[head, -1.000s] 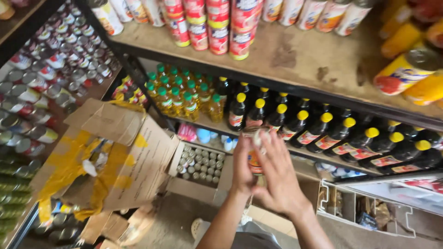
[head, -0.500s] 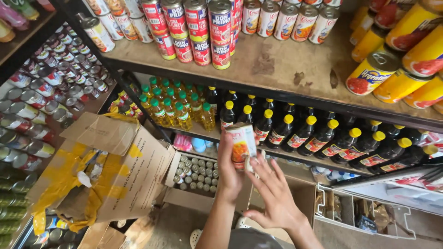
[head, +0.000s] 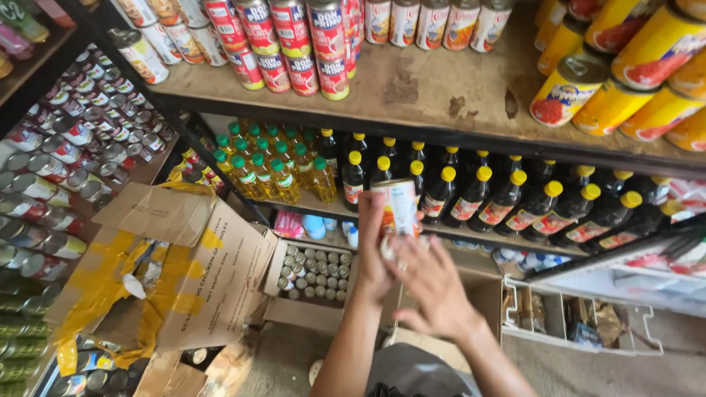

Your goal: Cleaning canned goods with a cloth and organizing them on shelves.

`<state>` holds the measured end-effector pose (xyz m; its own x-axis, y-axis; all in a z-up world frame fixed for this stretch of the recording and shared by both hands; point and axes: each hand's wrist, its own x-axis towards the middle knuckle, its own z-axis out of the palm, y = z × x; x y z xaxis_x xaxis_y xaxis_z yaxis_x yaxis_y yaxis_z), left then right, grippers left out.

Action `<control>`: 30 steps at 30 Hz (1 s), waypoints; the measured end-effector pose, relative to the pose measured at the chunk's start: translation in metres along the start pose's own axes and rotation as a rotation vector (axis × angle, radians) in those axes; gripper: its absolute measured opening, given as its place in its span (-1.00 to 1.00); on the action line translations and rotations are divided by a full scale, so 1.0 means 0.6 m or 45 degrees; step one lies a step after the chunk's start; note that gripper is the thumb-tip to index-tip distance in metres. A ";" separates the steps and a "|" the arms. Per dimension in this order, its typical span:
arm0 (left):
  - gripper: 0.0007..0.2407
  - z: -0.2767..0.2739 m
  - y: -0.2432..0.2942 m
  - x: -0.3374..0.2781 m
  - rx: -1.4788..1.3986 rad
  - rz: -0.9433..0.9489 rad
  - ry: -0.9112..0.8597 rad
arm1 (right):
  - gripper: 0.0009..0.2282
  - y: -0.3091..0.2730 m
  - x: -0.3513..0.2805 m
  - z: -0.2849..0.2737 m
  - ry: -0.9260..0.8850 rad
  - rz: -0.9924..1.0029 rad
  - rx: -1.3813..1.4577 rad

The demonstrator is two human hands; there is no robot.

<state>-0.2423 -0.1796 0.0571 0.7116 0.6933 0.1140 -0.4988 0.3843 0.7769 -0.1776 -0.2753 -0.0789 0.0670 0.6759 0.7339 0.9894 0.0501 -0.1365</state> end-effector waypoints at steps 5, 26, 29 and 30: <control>-0.68 0.014 -0.023 0.001 0.057 0.027 -0.039 | -0.18 0.026 0.083 -0.062 0.140 0.144 0.022; -0.71 -0.062 -0.072 0.043 -0.260 -0.027 0.045 | -0.35 0.018 0.053 -0.021 0.103 0.056 0.121; -0.68 -0.046 -0.049 0.035 0.002 0.088 -0.051 | -0.26 0.026 0.122 -0.064 0.134 0.073 0.082; -0.70 -0.043 -0.041 0.033 0.108 0.137 -0.137 | -0.23 0.025 0.146 -0.080 0.153 0.084 0.034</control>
<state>-0.2290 -0.1596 0.0240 0.7076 0.6564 0.2614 -0.5347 0.2557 0.8054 -0.1505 -0.2506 0.0151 0.1483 0.5852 0.7972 0.9786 0.0291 -0.2035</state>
